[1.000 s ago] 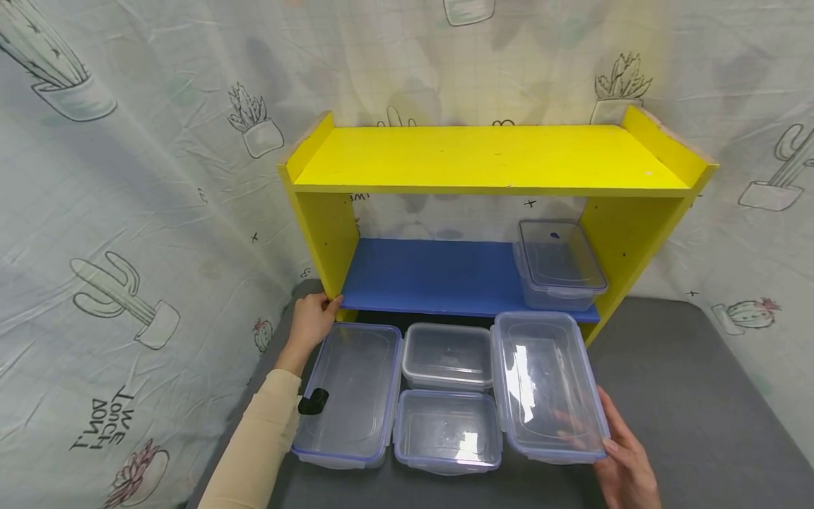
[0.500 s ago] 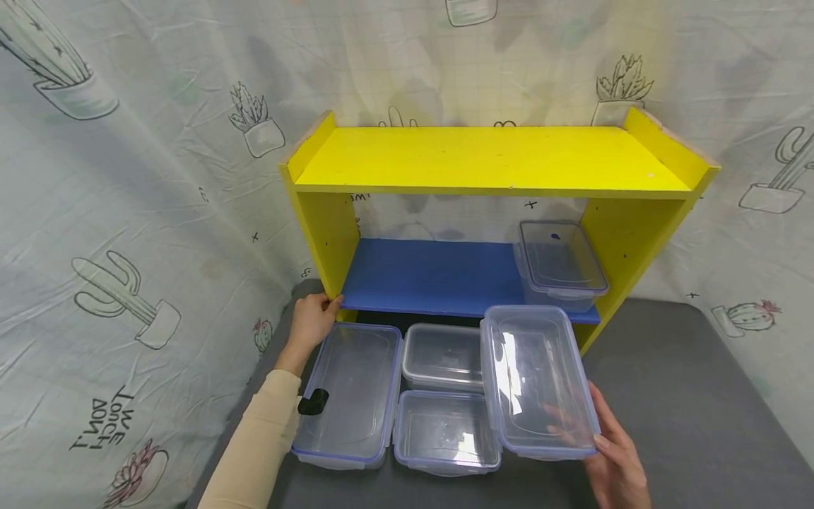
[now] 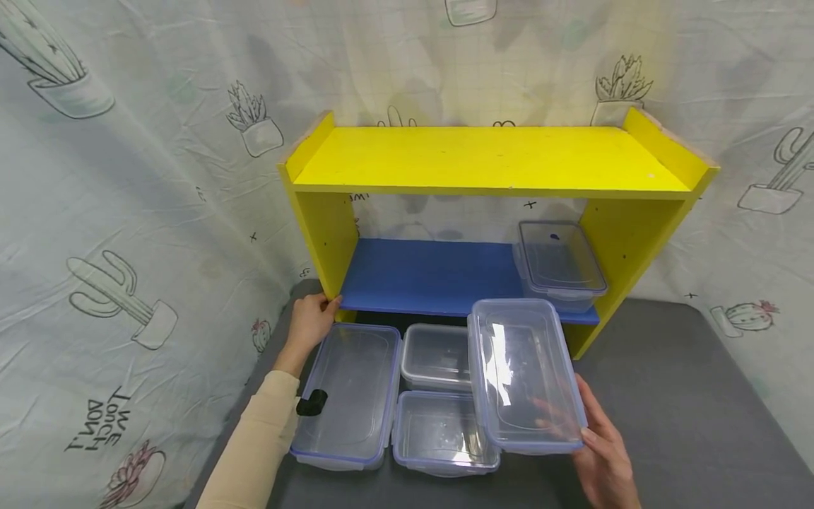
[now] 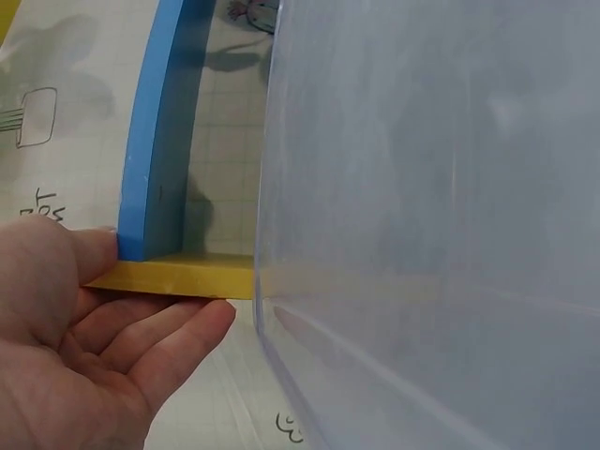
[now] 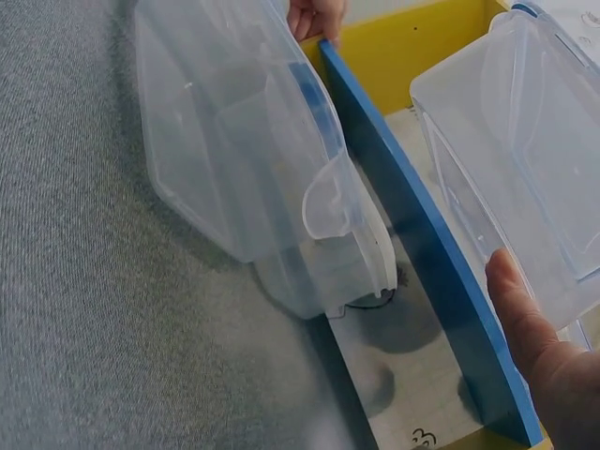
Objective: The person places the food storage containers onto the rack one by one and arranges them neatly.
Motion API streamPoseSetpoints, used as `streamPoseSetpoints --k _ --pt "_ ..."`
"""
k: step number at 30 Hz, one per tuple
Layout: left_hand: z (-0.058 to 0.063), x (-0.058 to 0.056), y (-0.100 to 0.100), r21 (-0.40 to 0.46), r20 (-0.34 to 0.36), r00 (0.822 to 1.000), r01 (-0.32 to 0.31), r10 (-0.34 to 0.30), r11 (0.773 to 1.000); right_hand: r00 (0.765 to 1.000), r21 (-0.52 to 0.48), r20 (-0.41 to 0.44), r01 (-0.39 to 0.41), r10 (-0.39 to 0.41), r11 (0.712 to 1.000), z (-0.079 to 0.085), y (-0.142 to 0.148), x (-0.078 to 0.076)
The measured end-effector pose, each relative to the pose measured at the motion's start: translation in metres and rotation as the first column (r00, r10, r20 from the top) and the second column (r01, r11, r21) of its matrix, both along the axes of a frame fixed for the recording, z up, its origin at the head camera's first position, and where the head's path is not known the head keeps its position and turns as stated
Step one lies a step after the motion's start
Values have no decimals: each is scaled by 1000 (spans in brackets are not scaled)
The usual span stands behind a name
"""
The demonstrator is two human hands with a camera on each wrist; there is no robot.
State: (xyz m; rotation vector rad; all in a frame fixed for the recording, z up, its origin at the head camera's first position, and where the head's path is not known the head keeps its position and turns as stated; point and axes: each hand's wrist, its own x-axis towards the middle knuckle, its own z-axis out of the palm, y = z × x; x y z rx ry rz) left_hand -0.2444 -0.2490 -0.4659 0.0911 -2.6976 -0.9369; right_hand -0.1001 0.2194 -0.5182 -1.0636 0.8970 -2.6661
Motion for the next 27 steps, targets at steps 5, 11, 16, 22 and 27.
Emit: streamPoseSetpoints --k 5,11,16,22,27 --pt "-1 1 0 0 -5 1000 5 -5 1000 999 33 -26 23 -22 999 3 -5 -2" --pt "-1 -1 -1 1 -23 1000 11 -11 1000 997 85 -42 64 -61 994 7 -11 -5" --pt "-2 -2 -2 -9 -29 1000 6 -7 1000 995 98 -54 84 -79 992 10 -18 -9" --pt "-1 -1 -2 -3 -18 1000 4 -4 1000 996 104 -33 89 -86 991 12 -25 -12" --pt "-1 0 -1 3 -10 1000 3 -3 1000 996 97 -24 88 -86 991 15 -30 -14"
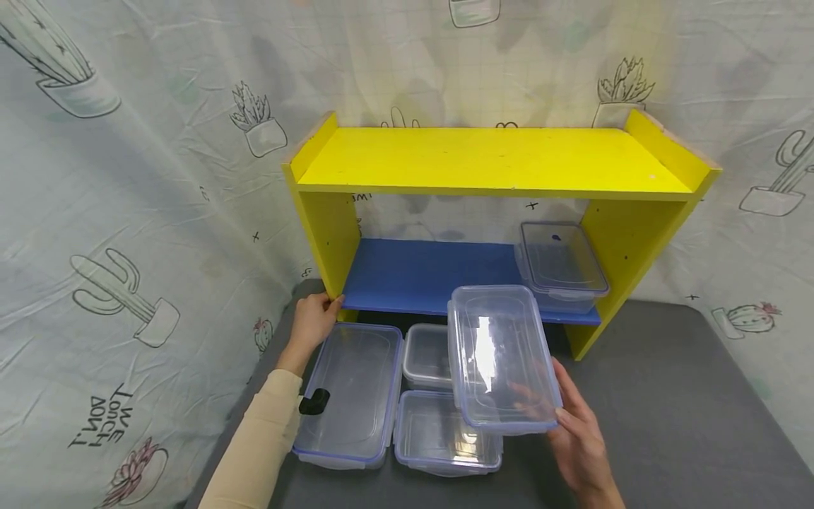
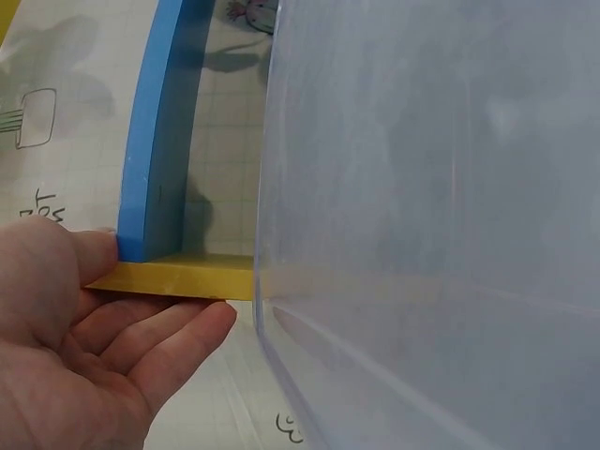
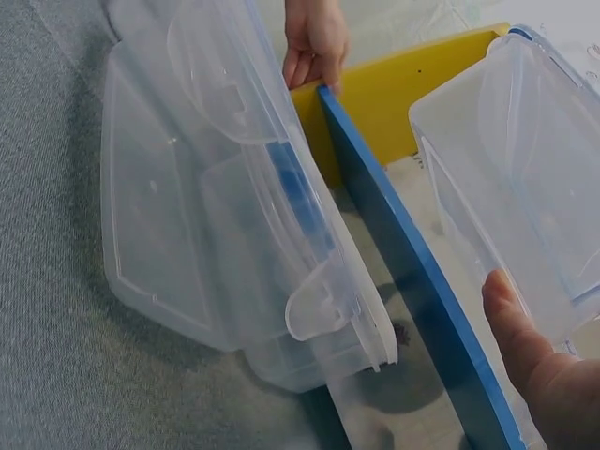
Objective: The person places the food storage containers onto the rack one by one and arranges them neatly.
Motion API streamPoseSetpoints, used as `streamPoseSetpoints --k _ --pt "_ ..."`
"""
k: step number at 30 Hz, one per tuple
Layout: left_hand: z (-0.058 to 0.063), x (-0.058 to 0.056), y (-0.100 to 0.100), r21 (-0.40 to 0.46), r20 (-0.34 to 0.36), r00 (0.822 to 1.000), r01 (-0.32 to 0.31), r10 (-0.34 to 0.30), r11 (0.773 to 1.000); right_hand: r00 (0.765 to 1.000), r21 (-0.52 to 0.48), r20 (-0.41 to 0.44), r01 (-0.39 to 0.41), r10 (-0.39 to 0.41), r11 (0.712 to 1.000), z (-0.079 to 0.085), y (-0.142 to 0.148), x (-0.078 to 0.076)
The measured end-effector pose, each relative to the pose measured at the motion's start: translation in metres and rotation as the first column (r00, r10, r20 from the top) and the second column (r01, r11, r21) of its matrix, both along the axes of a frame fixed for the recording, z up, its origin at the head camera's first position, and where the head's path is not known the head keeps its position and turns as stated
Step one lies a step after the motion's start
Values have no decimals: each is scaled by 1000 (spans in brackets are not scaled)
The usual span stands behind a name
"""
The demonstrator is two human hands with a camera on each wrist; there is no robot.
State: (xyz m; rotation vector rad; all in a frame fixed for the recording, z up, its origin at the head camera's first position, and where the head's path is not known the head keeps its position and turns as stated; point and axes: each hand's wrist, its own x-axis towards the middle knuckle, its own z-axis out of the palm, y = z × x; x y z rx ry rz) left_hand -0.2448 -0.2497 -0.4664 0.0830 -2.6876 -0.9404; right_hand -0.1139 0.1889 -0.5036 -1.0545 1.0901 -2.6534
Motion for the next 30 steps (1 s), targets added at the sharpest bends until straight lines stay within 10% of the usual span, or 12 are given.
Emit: streamPoseSetpoints --k 30 --pt "1 1 1 2 0 1000 -1 1 1000 984 175 126 100 -123 980 8 -14 -7"
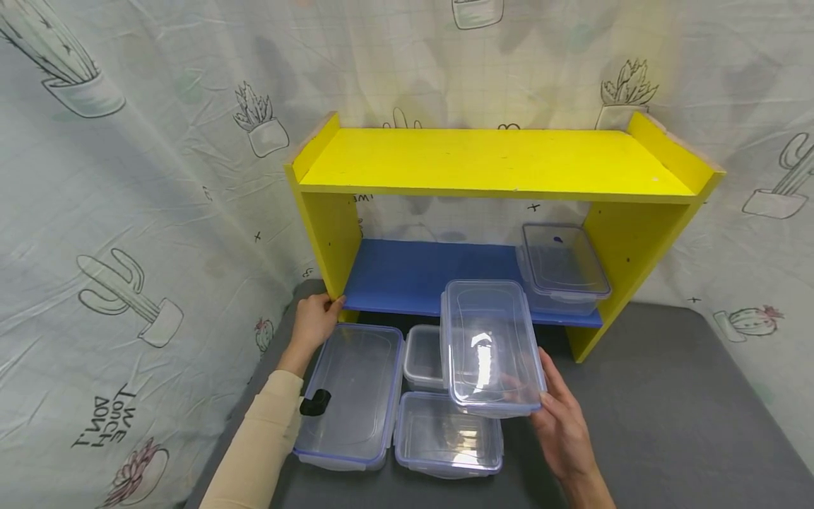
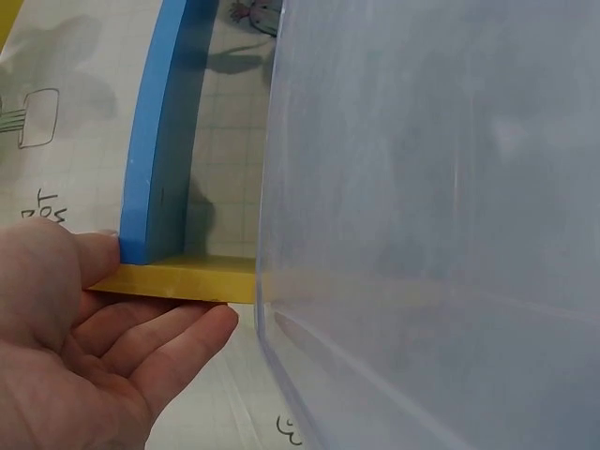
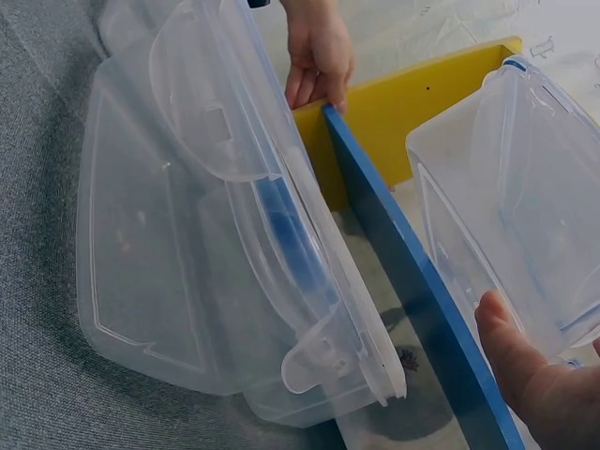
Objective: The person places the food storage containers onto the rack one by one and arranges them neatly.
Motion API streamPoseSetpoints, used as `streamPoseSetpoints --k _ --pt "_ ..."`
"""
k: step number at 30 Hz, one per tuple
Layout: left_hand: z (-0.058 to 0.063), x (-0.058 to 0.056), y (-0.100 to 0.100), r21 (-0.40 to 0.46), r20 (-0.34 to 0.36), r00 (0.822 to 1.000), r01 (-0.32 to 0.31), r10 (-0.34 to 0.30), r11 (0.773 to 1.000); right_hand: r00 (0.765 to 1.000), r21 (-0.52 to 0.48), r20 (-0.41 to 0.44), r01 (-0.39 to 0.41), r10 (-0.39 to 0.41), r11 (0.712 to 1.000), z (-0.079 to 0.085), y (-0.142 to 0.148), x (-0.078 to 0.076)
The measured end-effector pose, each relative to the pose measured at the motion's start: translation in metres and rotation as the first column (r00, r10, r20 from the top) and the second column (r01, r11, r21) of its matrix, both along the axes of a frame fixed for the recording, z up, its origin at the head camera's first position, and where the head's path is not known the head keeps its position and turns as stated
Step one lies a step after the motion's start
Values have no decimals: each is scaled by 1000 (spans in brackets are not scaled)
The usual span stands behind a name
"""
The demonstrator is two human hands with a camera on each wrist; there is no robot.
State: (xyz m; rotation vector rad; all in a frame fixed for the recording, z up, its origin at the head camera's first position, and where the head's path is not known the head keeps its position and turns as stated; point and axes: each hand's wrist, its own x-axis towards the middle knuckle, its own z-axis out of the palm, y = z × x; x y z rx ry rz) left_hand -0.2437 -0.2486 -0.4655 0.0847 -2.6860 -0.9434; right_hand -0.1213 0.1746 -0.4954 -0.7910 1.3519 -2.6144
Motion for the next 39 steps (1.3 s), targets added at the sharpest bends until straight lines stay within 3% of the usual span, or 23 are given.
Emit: streamPoseSetpoints --k 11,18,28,39 --pt "1 3 0 4 12 1000 -1 1 1000 1000 -114 4 -12 13 993 4 -9 -4" --pt "1 3 0 7 10 1000 -2 2 1000 998 -79 53 45 -41 996 9 -13 -6" --pt "1 3 0 3 8 1000 -4 4 1000 997 -117 71 22 -14 993 13 -15 -10" --pt "1 3 1 1 -9 1000 -6 6 1000 983 -59 166 88 -77 994 18 -19 -17"
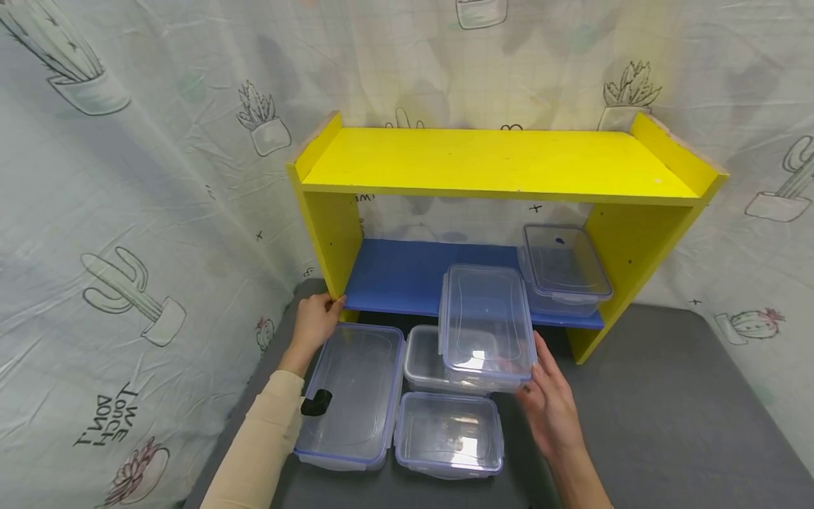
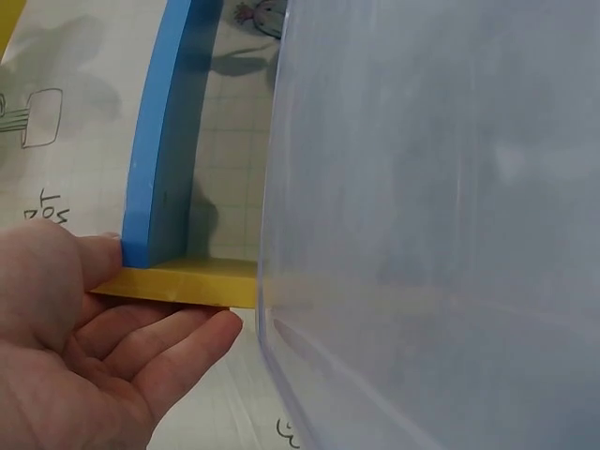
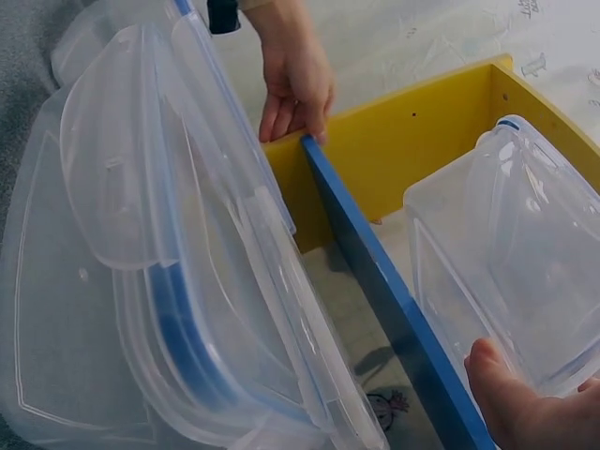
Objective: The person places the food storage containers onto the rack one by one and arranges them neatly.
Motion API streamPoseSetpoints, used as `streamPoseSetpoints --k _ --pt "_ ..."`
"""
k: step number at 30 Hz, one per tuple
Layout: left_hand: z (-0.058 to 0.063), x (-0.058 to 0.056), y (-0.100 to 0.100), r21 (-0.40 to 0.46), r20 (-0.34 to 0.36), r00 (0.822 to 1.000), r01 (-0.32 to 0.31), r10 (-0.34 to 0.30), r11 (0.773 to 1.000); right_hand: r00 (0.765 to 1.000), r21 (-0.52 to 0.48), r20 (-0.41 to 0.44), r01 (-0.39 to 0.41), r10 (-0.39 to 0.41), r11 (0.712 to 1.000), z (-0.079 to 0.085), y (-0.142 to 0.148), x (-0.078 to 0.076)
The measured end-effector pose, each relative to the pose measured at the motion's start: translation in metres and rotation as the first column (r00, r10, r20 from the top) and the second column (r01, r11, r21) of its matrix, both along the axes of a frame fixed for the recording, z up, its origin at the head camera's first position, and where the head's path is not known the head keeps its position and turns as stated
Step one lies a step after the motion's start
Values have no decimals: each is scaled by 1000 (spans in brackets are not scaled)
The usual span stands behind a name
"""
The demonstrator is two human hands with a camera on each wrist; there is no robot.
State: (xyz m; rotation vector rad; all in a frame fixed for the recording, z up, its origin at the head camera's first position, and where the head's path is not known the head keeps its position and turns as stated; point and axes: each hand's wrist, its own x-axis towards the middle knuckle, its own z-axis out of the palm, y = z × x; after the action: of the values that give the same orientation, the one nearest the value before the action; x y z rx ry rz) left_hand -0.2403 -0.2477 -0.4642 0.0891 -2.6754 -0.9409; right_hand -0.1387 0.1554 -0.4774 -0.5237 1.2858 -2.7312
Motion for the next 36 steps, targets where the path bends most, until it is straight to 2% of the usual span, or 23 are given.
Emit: streamPoseSetpoints --k 9,17,20,25,30,36 --pt "0 0 1 2 3 1000 -10 10 1000 1000 41 6 20 -20 999 1 -4 -7" --pt "1 1 0 9 10 1000 2 -2 1000 999 7 -12 34 -34 999 1 -7 -15" --pt "1 1 -1 6 12 1000 5 -5 1000 999 -44 -12 38 -38 998 0 -8 -16" --pt "-1 0 -1 10 6 1000 6 -6 1000 997 -102 28 73 -70 992 1 -12 -17" --pt "-1 0 -1 12 1 1000 10 -10 1000 987 -78 100 130 -122 988 4 -17 -19" --pt "-2 -1 -2 13 -5 1000 13 -13 1000 965 -44 193 191 -179 981 8 -23 -22"
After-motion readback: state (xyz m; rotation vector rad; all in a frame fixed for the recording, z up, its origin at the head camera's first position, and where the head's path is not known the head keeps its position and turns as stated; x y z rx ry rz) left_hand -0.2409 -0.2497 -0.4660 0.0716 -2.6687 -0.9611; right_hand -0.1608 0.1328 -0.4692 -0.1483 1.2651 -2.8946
